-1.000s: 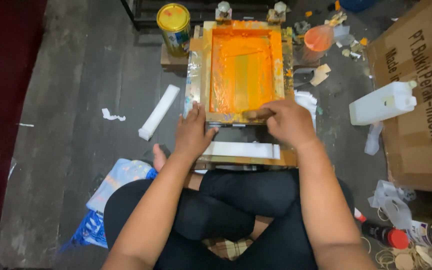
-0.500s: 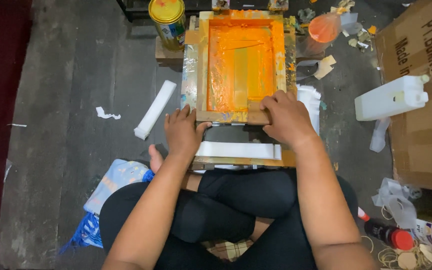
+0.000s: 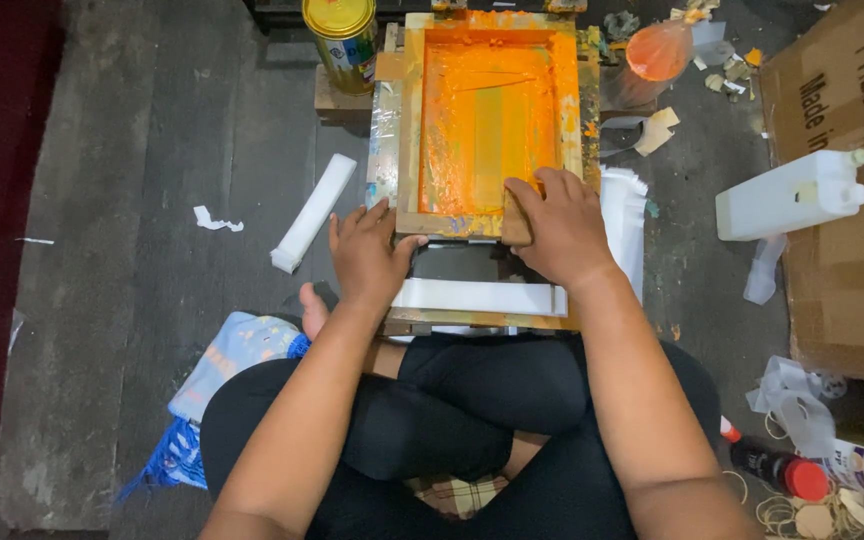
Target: Manual screen printing of small translucent strips using orange ink and a squeegee.
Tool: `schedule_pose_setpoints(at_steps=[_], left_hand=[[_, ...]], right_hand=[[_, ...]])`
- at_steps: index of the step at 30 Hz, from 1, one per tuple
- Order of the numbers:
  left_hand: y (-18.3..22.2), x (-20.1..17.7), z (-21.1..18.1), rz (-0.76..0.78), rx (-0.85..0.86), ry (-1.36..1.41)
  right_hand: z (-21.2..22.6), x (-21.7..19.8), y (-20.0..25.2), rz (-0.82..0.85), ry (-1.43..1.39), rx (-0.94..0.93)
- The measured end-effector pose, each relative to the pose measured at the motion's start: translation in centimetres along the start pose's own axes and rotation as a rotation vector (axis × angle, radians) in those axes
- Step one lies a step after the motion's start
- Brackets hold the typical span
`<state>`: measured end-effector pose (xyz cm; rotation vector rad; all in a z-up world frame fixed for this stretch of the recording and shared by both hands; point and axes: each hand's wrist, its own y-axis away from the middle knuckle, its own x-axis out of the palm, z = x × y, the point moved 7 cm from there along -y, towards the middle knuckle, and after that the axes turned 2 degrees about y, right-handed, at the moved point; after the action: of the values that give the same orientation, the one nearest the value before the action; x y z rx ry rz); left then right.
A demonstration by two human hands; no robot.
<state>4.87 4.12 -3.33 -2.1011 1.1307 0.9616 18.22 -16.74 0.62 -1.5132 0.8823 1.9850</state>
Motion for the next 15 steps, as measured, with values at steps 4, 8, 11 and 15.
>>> schedule_pose_setpoints(at_steps=[4,8,11,15], left_hand=[[-0.2,-1.1,-0.5,-0.086,0.01,0.1],[-0.5,-2.0,-0.6,-0.163,0.085,0.214],[-0.9,-1.9,0.0,-0.156,0.05,0.343],[-0.3,-3.3,-1.4,-0.084,-0.105,0.483]], right_hand=[[-0.4,-0.7,0.4,-0.2,-0.036,-0.086],[0.5,-3.0,1.9,-0.473,-0.001,-0.205],[0.9,-4.6,3.0,-0.57,-0.012,-0.215],[1.0,-5.5,3.9,-0.712,-0.044,-0.246]])
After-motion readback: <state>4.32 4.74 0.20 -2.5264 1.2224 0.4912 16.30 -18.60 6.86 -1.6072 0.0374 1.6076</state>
